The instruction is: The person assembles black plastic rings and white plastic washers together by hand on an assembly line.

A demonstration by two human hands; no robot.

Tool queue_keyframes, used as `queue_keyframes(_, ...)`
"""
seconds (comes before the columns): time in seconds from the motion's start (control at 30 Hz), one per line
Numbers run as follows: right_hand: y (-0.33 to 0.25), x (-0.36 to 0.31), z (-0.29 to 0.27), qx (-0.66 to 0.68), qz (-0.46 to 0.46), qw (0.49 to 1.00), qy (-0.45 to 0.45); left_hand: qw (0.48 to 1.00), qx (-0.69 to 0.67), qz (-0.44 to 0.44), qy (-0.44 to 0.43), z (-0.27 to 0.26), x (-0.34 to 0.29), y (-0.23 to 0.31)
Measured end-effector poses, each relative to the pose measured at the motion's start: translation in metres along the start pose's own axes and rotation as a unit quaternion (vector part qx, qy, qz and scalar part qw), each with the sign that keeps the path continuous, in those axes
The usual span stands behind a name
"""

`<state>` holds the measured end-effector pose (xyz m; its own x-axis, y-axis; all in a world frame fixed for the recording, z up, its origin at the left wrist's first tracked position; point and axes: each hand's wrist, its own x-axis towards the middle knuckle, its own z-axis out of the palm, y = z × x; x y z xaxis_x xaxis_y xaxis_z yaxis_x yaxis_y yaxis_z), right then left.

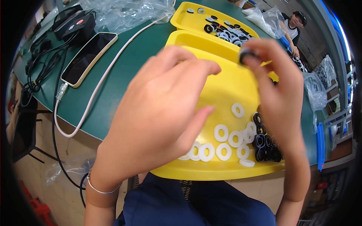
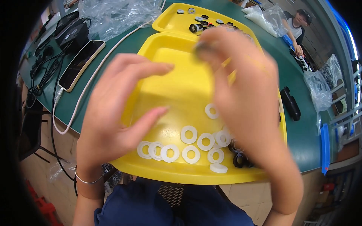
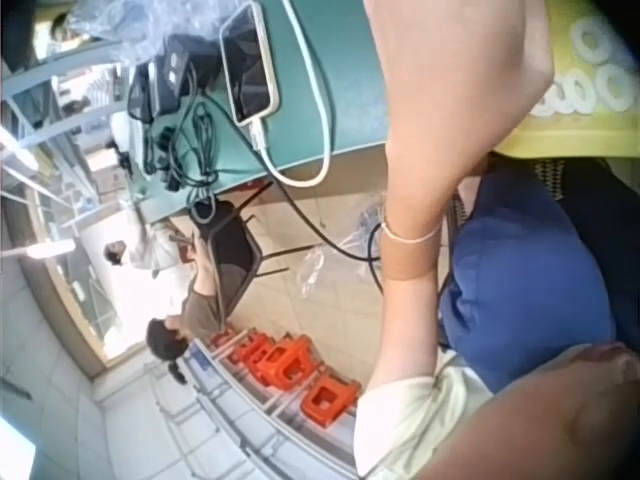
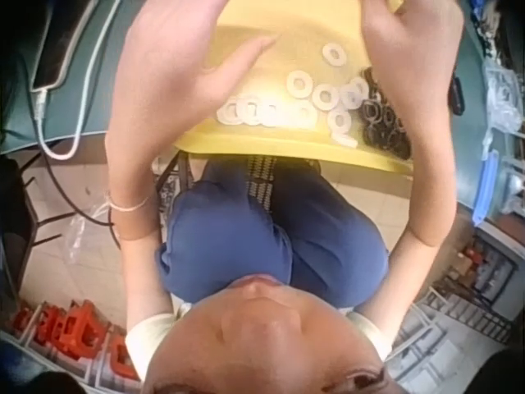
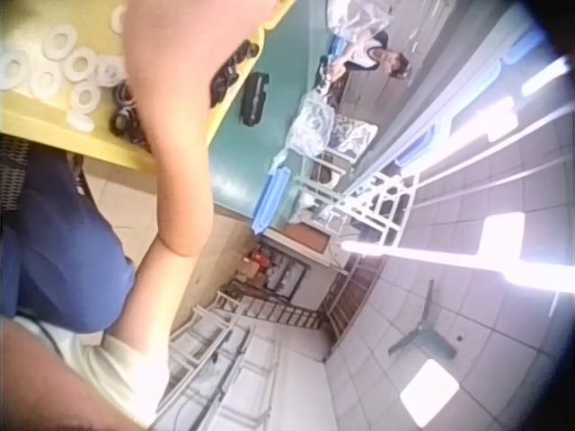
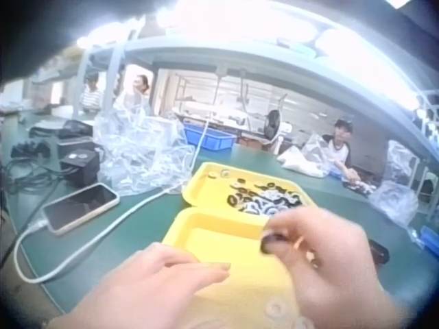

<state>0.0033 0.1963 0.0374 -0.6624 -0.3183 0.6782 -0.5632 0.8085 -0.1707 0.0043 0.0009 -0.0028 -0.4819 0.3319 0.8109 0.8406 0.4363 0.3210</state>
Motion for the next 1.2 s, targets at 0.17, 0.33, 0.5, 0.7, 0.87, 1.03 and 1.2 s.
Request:
queue_keyframes(0.17, 0.086, 0.041, -0.013, 0.048, 0.238, 0.970, 0.007, 0.957, -0.177, -0.049, -0.224, -0.007, -0.004, -0.008)
queue_keyframes(0.33, 0.125, 0.021, -0.028, 0.078, 0.293, 0.952, -0.036, 0.940, -0.147, 0.024, -0.306, -0.015, 0.000, -0.008)
queue_keyframes(0.5, 0.114, -0.011, -0.033, -0.087, 0.249, 0.950, -0.168, 0.937, -0.139, -0.003, -0.321, -0.015, -0.001, -0.012)
queue_keyframes(0.7, 0.105, -0.027, -0.016, -0.246, 0.157, 0.935, -0.200, 0.929, -0.277, -0.161, -0.186, -0.004, -0.006, -0.007)
queue_keyframes(0.87, 0.079, -0.014, -0.015, -0.157, 0.126, 0.966, -0.165, 0.925, -0.273, -0.197, -0.175, -0.008, -0.003, -0.004)
queue_keyframes(1.03, 0.018, -0.004, -0.014, 0.135, 0.207, 0.963, -0.109, 0.922, -0.271, -0.229, -0.156, -0.009, -0.004, -0.002)
queue_keyframes(1.2, -0.025, -0.004, -0.007, 0.293, 0.182, 0.931, -0.120, 0.924, -0.324, -0.183, -0.087, -0.006, -0.008, -0.006)
